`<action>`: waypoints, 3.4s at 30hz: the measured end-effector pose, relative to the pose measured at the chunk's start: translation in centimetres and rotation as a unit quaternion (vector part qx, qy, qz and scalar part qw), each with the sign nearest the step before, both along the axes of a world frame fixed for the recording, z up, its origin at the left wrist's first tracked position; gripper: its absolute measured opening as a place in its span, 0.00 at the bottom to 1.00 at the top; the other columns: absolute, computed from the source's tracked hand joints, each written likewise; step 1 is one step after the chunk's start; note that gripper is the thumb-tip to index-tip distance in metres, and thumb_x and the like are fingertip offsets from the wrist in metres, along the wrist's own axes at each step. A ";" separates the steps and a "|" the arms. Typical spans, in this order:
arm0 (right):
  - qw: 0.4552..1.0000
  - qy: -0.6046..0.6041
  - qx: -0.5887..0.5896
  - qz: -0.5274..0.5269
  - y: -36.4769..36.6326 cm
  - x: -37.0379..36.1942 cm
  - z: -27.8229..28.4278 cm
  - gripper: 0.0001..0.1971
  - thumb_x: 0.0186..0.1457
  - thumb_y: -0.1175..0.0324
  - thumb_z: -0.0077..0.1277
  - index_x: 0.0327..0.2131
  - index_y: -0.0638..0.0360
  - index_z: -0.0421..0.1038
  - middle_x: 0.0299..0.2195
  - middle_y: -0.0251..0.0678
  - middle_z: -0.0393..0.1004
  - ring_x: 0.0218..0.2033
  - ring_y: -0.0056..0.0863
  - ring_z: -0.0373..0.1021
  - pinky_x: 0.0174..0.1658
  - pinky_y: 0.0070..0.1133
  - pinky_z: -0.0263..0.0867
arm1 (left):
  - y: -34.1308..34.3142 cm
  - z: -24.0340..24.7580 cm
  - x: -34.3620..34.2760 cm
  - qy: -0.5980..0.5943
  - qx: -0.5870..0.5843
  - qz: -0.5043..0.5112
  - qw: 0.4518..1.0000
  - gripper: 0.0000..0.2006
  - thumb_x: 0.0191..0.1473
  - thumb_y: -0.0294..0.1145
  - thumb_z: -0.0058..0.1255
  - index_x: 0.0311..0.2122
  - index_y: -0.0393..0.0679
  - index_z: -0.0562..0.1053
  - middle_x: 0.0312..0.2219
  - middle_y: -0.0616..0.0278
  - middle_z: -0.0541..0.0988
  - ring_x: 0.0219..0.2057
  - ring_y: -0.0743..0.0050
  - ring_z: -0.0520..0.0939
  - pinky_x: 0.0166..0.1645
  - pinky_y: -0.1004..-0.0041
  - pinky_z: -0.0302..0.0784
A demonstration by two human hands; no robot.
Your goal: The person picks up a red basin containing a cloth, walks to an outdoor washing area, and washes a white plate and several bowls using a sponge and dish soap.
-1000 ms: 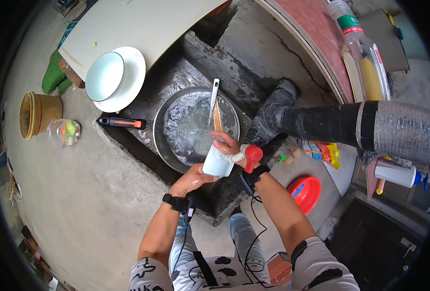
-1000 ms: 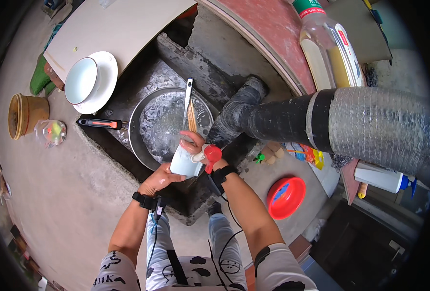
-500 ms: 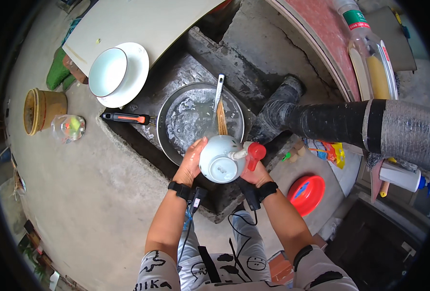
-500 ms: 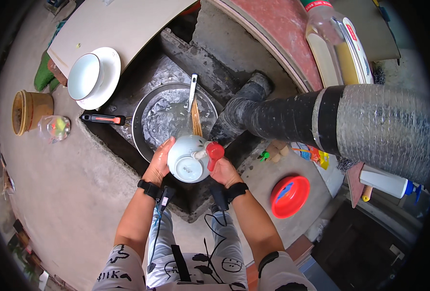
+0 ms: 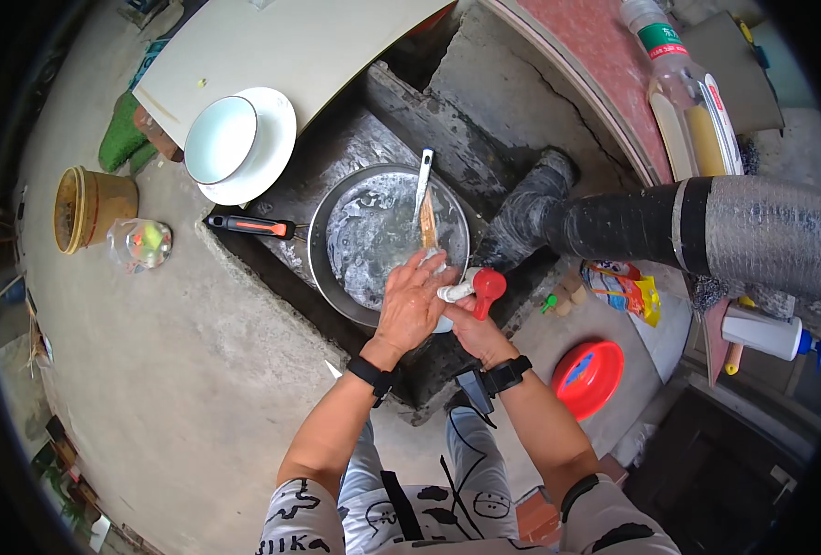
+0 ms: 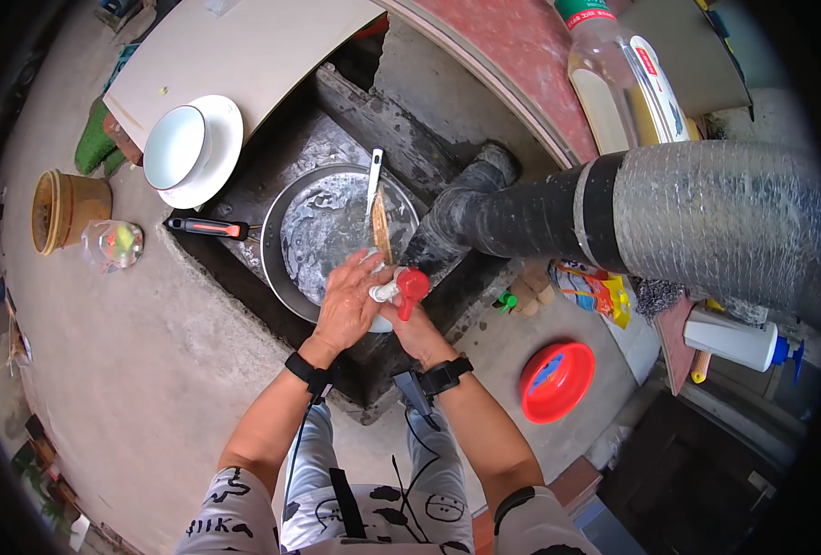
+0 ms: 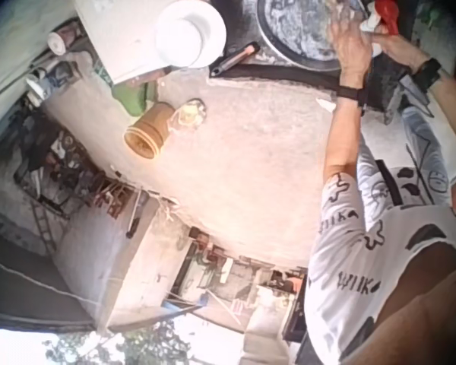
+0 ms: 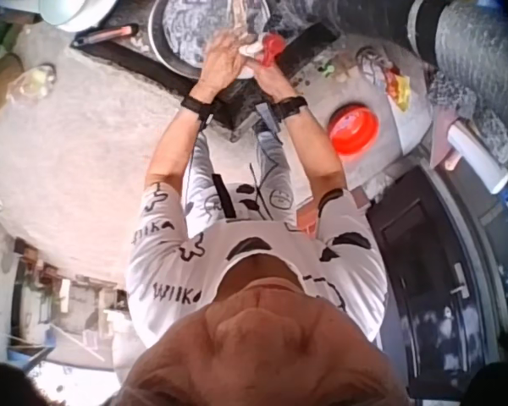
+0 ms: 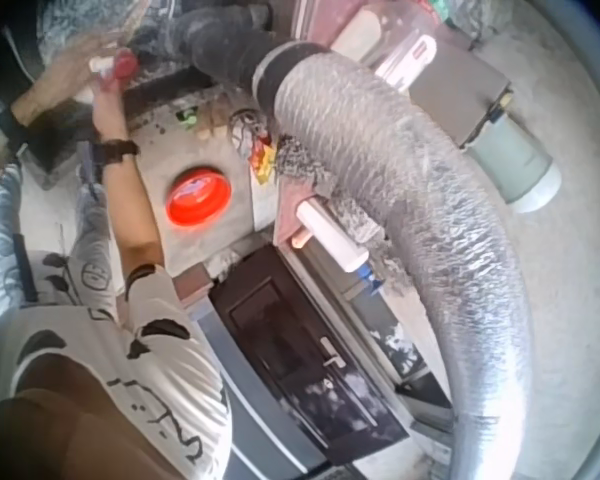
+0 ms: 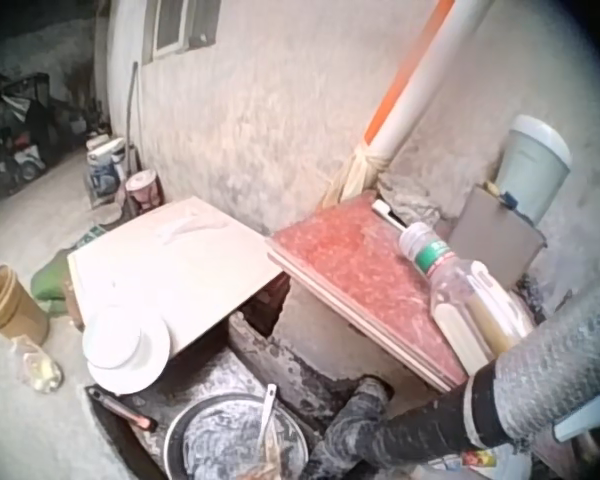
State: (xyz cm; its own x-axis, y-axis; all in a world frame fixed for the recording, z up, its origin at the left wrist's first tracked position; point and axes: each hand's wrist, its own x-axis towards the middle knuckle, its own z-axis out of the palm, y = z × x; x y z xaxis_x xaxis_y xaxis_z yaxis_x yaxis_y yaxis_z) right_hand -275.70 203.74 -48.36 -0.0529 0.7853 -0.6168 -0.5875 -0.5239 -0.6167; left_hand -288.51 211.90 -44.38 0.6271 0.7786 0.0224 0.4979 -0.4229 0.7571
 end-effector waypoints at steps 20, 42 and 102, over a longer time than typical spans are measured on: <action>0.997 -0.011 0.003 -0.072 -1.5 0.9 1.9 0.18 0.54 0.71 0.45 0.50 0.61 0.60 0.46 0.30 0.67 0.47 0.20 0.62 0.51 0.19 0.54 | -1.4 -0.5 0.8 0.019 -0.001 -0.005 1.000 0.22 0.47 0.36 0.49 0.50 0.50 0.66 0.53 0.54 0.62 0.56 0.57 0.58 0.56 0.62 0.54; 0.533 -0.680 0.332 0.379 -3.6 0.9 2.6 0.12 0.46 0.71 0.42 0.37 0.56 0.67 0.34 0.30 0.69 0.39 0.23 0.65 0.55 0.33 0.50 | -4.1 -5.8 -4.5 -0.370 -0.690 0.200 0.589 0.34 0.46 0.20 0.45 0.59 0.54 0.49 0.48 0.58 0.65 0.47 0.62 0.71 0.43 0.60 0.76; 0.870 -0.480 0.114 -0.014 -10.1 1.6 11.6 0.10 0.52 0.65 0.46 0.35 0.60 0.70 0.34 0.41 0.72 0.31 0.37 0.69 0.35 0.26 0.64 | -4.5 17.5 -1.0 0.048 0.231 0.173 0.956 0.42 0.26 0.22 0.57 0.55 0.47 0.58 0.43 0.46 0.59 0.47 0.48 0.60 0.50 0.60 0.61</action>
